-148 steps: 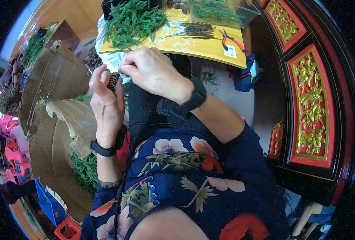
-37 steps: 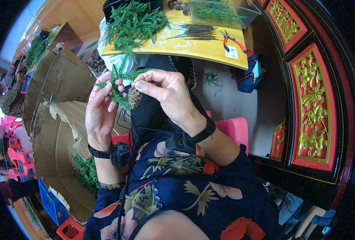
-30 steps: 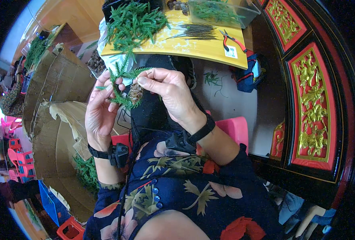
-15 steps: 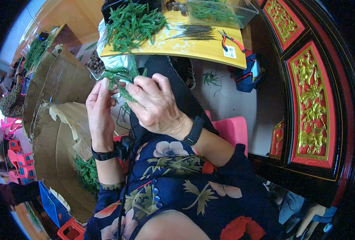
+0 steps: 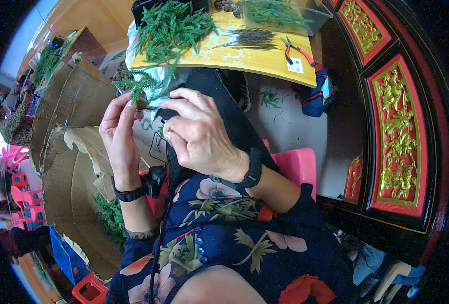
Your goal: Assembling and trimming green foliage sprigs using wire and pliers.
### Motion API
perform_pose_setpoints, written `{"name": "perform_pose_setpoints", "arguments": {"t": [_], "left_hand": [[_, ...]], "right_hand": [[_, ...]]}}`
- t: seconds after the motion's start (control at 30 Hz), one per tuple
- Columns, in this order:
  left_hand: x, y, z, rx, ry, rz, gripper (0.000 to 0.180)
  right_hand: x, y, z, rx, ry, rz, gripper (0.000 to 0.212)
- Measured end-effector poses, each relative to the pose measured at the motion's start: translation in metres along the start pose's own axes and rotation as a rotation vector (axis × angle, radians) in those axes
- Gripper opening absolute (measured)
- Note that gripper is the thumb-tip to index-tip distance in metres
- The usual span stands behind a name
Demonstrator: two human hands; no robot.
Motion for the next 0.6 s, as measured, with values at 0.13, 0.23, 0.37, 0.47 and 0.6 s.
{"name": "perform_pose_setpoints", "arguments": {"t": [0.13, 0.23, 0.37, 0.47, 0.6], "left_hand": [[0.001, 0.003, 0.001, -0.245, -0.052, 0.300, 0.016], [-0.007, 0.008, -0.002, -0.240, -0.065, 0.373, 0.015], [-0.009, 0.006, -0.006, -0.200, -0.105, 0.341, 0.015], [-0.011, 0.003, -0.006, -0.115, -0.115, 0.231, 0.015], [-0.011, 0.004, -0.008, 0.055, -0.073, 0.033, 0.015]], "right_hand": [[0.008, 0.009, 0.008, -0.017, 0.121, 0.100, 0.007], [0.015, 0.009, 0.014, 0.091, 0.166, 0.108, 0.006], [0.011, 0.004, 0.010, 0.123, 0.104, 0.098, 0.006], [0.009, 0.007, 0.008, 0.115, 0.102, 0.097, 0.005], [0.009, 0.004, 0.007, 0.105, 0.088, 0.089, 0.005]]}}
Point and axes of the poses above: each hand's wrist, its own z-axis towards the middle knuckle, its own x-axis out of the back of the hand, y = z × x, the point moved 1 cm from there along z, towards the middle knuckle, and after that the axes turned 11 degrees about -z, right-handed, at the moved point
